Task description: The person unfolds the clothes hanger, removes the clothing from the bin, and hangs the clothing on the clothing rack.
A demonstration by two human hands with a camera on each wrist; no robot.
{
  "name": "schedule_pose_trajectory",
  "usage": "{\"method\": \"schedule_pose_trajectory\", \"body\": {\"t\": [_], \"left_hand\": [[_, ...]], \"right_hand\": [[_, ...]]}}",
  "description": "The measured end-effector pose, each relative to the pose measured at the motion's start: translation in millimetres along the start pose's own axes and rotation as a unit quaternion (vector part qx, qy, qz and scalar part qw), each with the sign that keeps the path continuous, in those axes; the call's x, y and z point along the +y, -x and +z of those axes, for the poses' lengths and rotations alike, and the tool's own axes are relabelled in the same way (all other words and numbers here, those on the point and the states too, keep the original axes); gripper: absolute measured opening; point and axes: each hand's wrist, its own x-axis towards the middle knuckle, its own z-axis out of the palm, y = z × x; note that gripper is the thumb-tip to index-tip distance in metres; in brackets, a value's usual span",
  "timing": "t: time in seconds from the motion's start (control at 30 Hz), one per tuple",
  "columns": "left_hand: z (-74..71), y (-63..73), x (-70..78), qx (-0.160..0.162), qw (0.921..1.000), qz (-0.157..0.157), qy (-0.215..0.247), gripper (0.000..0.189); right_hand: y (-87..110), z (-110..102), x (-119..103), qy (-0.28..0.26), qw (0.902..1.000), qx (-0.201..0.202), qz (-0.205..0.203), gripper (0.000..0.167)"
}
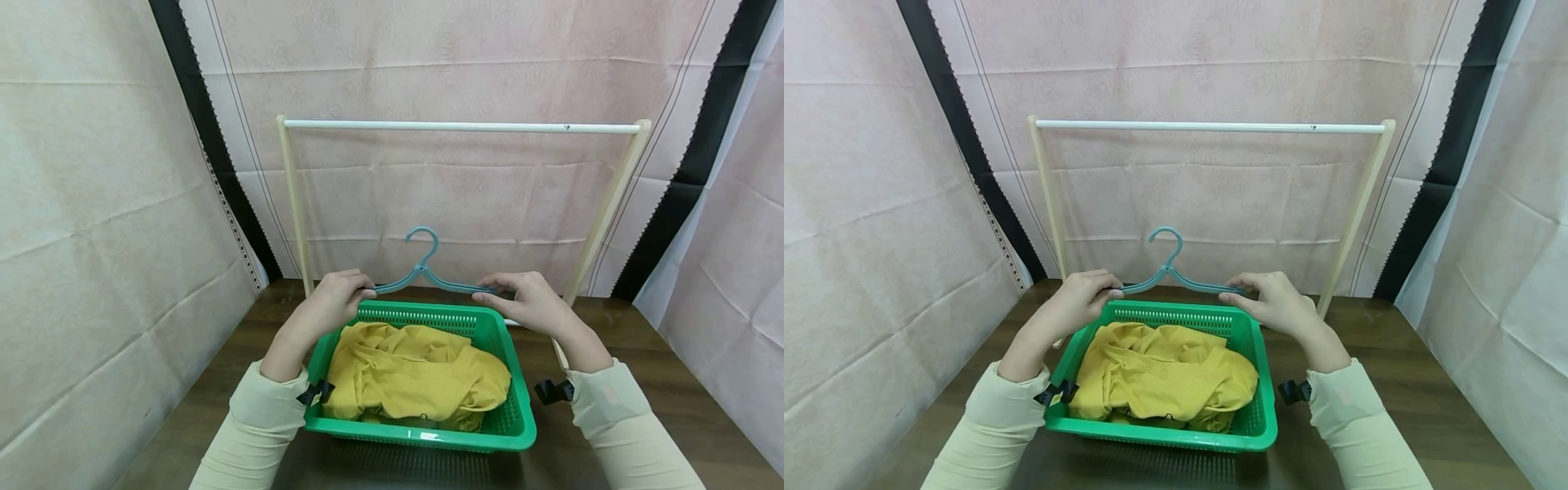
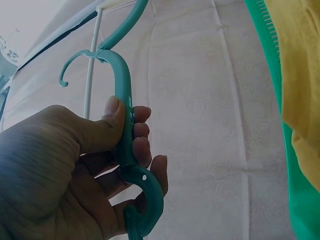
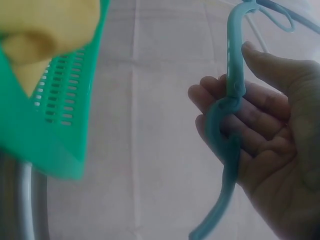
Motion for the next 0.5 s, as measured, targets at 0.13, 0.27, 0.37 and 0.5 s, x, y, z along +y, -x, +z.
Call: {"method": "schedule_pose_trajectory", "body": {"t": [0.13, 0.27, 0.37, 0.5], "left_hand": [[1.2, -0.7, 0.8, -0.006, 1.0000, -0.001, 0.001, 0.012], [3.4, -1.3, 4.3, -0.019, 0.9998, -0.007, -0.005, 0.013], [6.6, -2.6, 7.6, -0.036, 0.9993, 0.001, 0.006, 0.013], [10.6, -5.1, 13.3, -0.054, 0.9977, 0.021, 0.036, 0.013]], "right_hand": [[-1.2, 2.8, -1.6, -0.010, 1.0000, -0.001, 0.002, 0.020], [-3.5, 7.6, -6.6, -0.018, 0.9998, -0.007, -0.005, 0.017], [-6.5, 12.4, -12.5, -0.030, 0.9993, -0.019, -0.015, 0.016], [-10.5, 19.1, -19.2, -0.051, 0.9979, -0.028, -0.030, 0.015]]}}
